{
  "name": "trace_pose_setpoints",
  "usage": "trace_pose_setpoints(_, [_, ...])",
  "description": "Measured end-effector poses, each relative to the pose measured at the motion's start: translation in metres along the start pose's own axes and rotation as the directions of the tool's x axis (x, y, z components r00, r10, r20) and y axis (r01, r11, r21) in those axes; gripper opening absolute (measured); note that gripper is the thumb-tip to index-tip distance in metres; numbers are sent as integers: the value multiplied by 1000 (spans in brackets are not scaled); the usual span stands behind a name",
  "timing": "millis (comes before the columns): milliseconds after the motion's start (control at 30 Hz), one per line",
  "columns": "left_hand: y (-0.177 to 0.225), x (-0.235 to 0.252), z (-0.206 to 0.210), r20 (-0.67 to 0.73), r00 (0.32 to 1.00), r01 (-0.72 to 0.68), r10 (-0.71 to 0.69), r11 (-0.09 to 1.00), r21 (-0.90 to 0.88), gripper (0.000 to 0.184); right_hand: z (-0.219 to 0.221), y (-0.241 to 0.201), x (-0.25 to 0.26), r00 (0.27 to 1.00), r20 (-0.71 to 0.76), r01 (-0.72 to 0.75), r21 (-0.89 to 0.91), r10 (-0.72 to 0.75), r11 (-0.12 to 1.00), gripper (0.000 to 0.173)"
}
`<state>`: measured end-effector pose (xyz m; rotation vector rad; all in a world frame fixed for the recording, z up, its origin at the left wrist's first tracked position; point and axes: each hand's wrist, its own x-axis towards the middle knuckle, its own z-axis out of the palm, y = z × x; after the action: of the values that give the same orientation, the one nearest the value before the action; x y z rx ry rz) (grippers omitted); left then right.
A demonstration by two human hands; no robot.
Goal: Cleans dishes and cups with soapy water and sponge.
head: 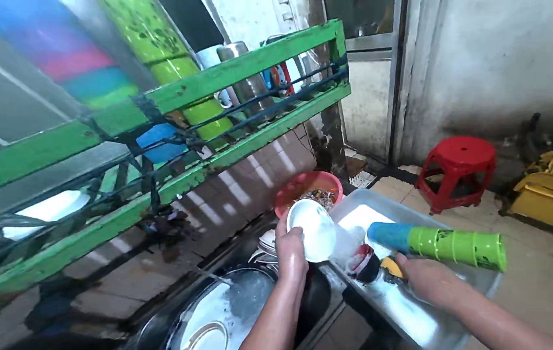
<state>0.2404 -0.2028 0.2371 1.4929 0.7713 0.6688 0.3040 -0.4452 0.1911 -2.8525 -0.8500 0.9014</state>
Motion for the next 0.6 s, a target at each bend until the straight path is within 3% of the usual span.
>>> trace_pose_setpoints(67, [-6, -1, 0, 114, 977, -206, 183, 948, 243, 53, -1, -1, -1, 1000, 11, -4, -3, 4, 1000, 53])
trace_pose_setpoints(133, [-10, -1, -5, 232, 871, -492, 434, 752, 439, 50, 0, -2, -1, 1000, 9, -3, -8, 3, 1000, 52])
trace_pose_setpoints(200, [-16, 3, -16, 260, 752, -646, 606, 599, 472, 49, 1, -2, 1, 1000, 8, -7, -16, 7, 1000, 52])
trace_pose_setpoints(233, [-21, 6, -27, 241, 723, -668, 648, 566, 484, 48, 2, -1, 1, 1000, 7, -11, -14, 11, 1000, 52])
trace_pose_setpoints(267, [-27, 9, -41, 208, 734, -645, 647, 567, 512, 48, 2, -1, 0, 1000, 0, -14, -11, 14, 1000, 53])
trace_pose_setpoints(333, [-48, 16, -80, 104, 835, -483, 540, 629, 609, 46, 1, 0, -3, 1000, -20, -19, 0, 19, 1000, 55])
trace_pose_setpoints(433, [-105, 20, -158, -142, 961, -71, 237, 709, 701, 50, 6, 0, -3, 999, -27, -18, -21, 18, 1000, 57])
trace_pose_setpoints(500, [-148, 13, -202, -279, 957, 136, 81, 723, 677, 53, 8, 0, 1, 999, -24, -30, -43, 29, 999, 60])
trace_pose_setpoints(600, [-188, -8, -232, -369, 928, 304, -55, 687, 661, 52, 12, 2, 6, 998, -50, -52, -63, 49, 997, 63])
